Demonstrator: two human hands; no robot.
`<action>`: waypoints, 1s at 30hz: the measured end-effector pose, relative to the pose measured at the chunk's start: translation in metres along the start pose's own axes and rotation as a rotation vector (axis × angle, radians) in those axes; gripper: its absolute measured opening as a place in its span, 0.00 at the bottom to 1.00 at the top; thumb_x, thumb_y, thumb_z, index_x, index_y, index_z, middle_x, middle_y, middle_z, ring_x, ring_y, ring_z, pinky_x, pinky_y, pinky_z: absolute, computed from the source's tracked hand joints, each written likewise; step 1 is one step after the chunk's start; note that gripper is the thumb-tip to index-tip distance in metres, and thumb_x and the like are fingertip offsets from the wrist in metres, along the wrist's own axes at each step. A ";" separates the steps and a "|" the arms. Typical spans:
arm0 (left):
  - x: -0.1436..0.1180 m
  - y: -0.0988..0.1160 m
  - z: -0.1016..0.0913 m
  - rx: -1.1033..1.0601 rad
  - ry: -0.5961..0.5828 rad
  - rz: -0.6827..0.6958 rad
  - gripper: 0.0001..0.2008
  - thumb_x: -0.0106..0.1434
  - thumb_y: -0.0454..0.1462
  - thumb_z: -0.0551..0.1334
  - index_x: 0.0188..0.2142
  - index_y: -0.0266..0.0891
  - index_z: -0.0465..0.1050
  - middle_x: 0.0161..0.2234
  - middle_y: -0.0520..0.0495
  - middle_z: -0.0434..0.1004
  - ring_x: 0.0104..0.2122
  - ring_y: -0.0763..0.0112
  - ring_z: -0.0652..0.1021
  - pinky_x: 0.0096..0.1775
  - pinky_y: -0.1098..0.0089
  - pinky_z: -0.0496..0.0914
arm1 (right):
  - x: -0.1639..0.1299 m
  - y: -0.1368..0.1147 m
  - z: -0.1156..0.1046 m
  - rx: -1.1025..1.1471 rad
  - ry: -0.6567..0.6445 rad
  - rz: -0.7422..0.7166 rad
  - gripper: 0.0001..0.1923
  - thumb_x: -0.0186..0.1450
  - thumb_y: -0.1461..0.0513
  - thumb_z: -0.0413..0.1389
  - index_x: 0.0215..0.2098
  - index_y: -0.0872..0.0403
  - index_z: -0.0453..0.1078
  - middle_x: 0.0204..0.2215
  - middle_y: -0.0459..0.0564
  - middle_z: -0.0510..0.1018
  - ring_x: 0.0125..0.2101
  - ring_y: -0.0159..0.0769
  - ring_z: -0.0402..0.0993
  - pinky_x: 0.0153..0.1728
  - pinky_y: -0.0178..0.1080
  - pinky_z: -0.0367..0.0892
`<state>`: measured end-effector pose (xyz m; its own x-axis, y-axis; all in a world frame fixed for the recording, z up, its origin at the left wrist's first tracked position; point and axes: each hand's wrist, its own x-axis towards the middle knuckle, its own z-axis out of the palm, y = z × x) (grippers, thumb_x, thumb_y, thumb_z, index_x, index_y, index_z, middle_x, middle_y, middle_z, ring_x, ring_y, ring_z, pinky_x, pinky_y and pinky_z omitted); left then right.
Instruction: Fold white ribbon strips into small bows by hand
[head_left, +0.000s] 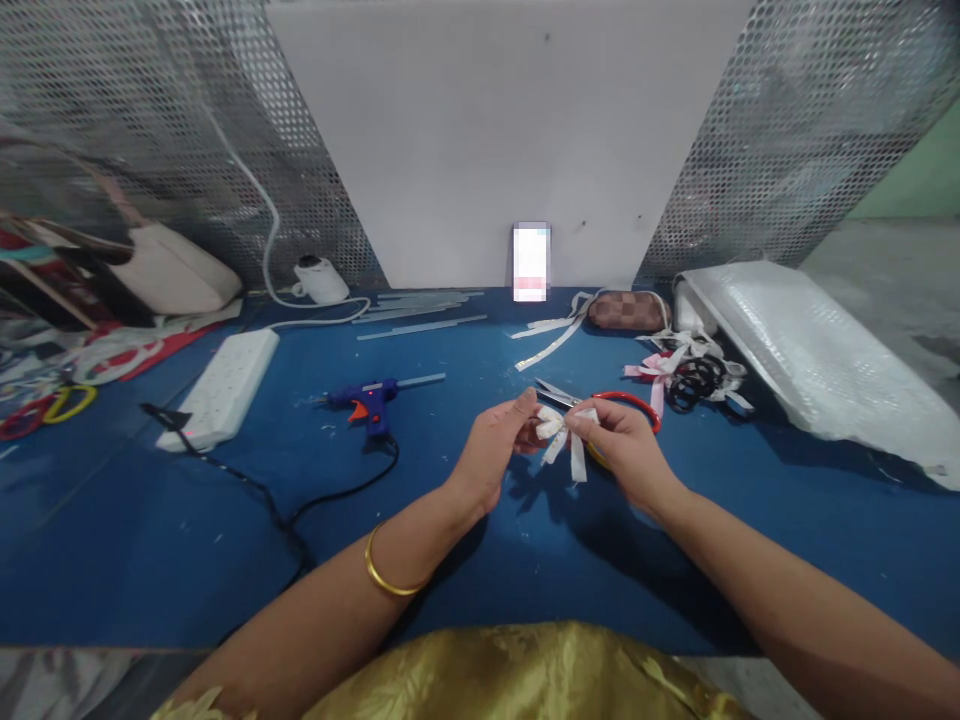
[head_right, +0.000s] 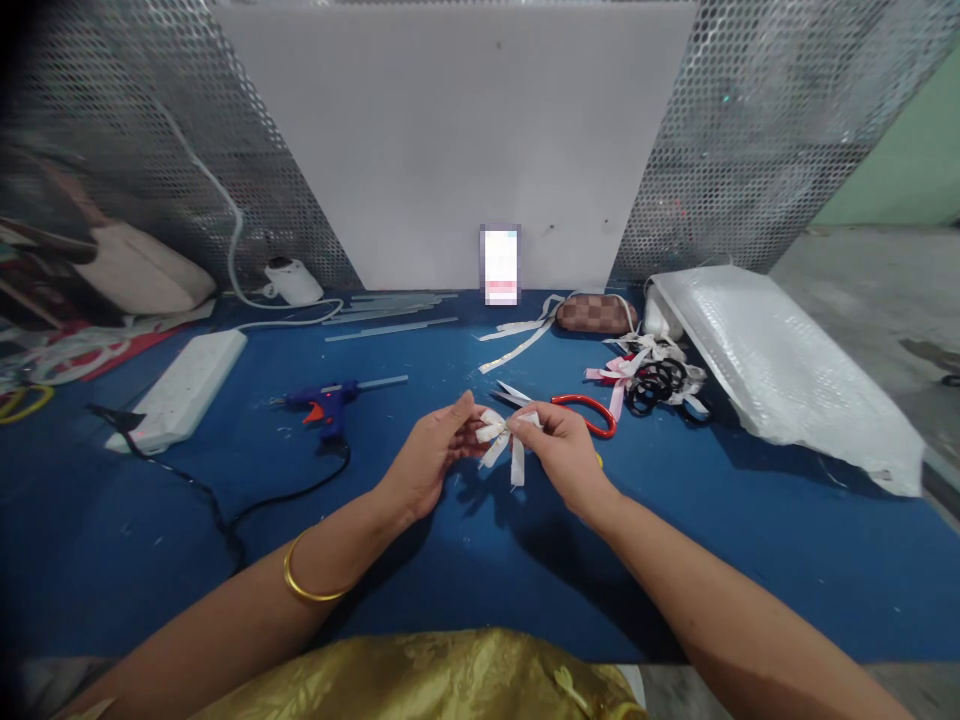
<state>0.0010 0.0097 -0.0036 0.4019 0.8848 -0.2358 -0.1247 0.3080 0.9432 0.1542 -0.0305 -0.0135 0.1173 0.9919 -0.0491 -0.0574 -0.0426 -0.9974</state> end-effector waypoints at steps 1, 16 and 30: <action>-0.001 0.000 0.001 0.004 -0.012 -0.004 0.18 0.52 0.50 0.63 0.30 0.36 0.74 0.27 0.48 0.75 0.27 0.74 0.73 0.31 0.74 0.65 | 0.000 0.001 0.000 0.003 0.016 -0.009 0.11 0.56 0.55 0.59 0.28 0.55 0.71 0.21 0.45 0.71 0.23 0.31 0.65 0.25 0.34 0.61; -0.003 -0.007 0.003 0.080 -0.011 0.044 0.12 0.51 0.43 0.65 0.24 0.34 0.72 0.20 0.51 0.68 0.22 0.77 0.66 0.27 0.74 0.61 | -0.002 -0.005 0.005 -0.032 -0.061 -0.075 0.09 0.59 0.56 0.57 0.26 0.54 0.69 0.22 0.45 0.74 0.26 0.33 0.70 0.32 0.36 0.65; -0.006 -0.005 0.005 0.035 -0.082 0.036 0.14 0.50 0.44 0.66 0.23 0.34 0.73 0.19 0.52 0.67 0.20 0.79 0.64 0.24 0.75 0.57 | -0.004 -0.004 0.005 -0.017 0.008 -0.083 0.08 0.56 0.57 0.59 0.26 0.54 0.71 0.22 0.45 0.73 0.26 0.33 0.68 0.30 0.36 0.63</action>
<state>0.0040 0.0013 -0.0057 0.4713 0.8628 -0.1832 -0.1091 0.2632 0.9586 0.1494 -0.0334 -0.0094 0.1290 0.9911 0.0337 -0.0304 0.0379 -0.9988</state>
